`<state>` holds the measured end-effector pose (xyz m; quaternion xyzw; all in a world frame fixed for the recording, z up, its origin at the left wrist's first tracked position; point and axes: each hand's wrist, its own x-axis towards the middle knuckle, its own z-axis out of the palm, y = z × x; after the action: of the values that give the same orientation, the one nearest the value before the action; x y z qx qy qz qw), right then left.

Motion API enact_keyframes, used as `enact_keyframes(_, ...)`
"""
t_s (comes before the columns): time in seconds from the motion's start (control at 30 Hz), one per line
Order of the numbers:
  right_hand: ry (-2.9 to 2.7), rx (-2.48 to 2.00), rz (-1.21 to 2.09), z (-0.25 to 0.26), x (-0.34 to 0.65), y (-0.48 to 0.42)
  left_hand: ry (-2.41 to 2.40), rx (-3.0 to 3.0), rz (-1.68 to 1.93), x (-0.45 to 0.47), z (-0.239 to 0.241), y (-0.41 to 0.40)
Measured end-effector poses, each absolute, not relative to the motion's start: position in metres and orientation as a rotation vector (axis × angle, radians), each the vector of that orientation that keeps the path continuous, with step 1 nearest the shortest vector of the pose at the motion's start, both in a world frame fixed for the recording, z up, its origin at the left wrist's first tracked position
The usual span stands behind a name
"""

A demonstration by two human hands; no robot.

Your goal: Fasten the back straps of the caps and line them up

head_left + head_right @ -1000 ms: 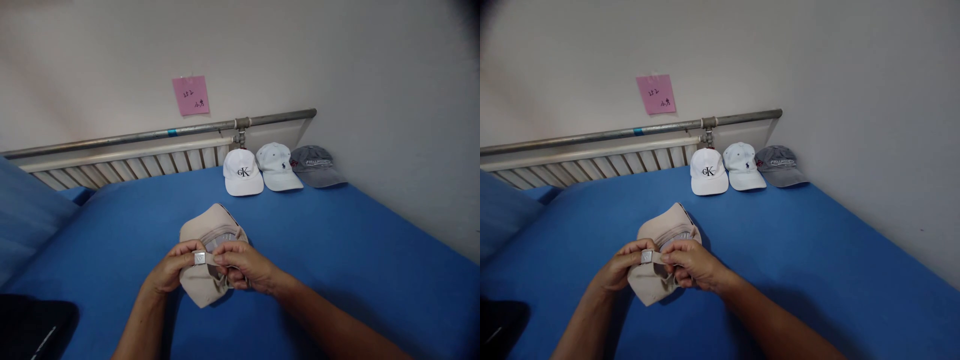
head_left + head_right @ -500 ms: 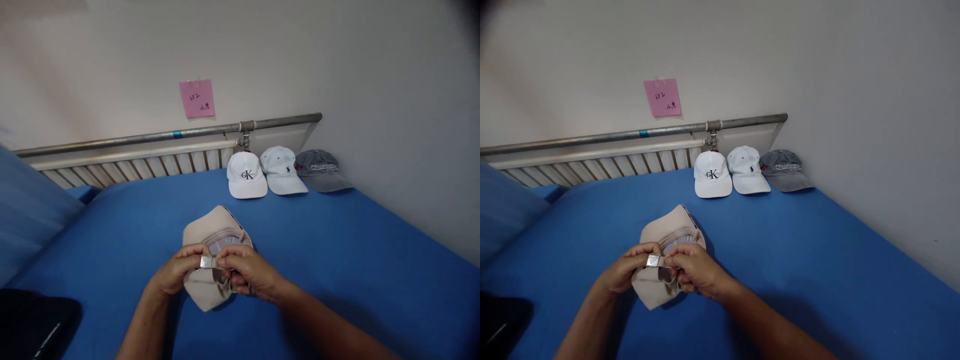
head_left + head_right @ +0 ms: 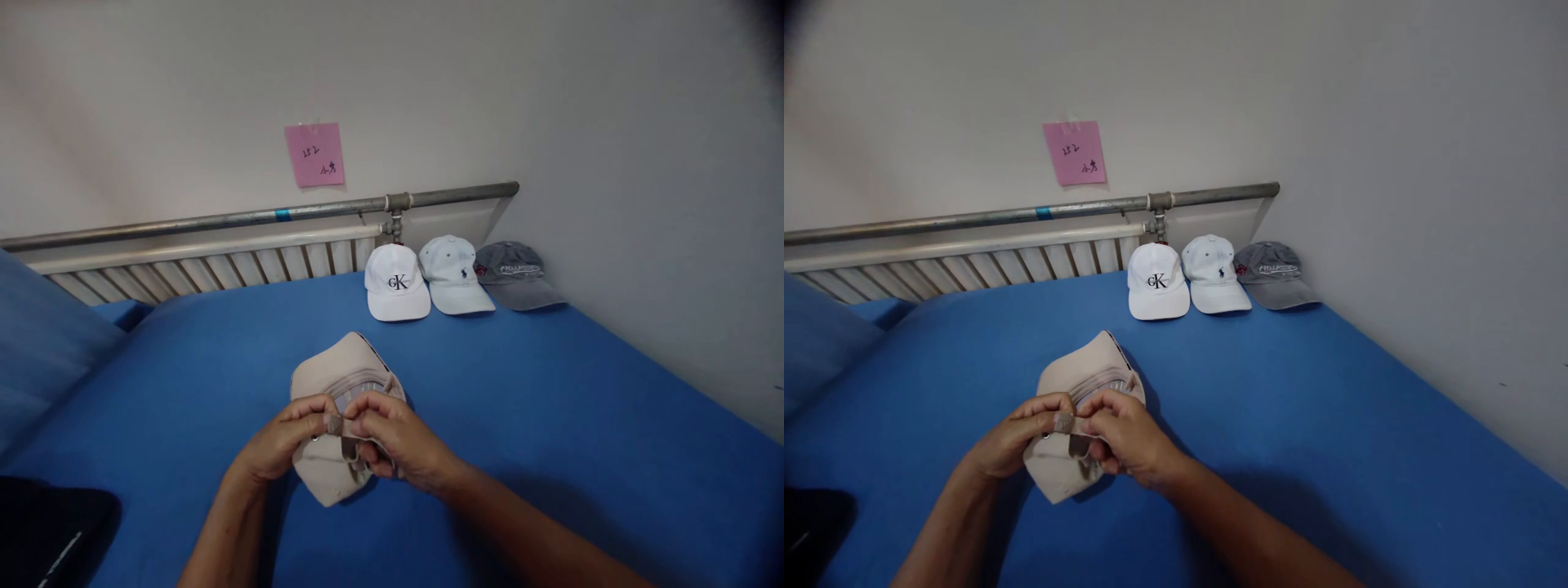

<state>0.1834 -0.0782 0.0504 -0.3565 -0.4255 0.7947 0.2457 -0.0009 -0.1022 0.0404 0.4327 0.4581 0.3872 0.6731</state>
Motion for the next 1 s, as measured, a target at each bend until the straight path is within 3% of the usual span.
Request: enact_keyframes(1.0, -1.864, -0.711, 1.658, 0.065, 0.208, -0.083, 0.920, 1.107, 0.800, -0.011, 0.035, -0.107)
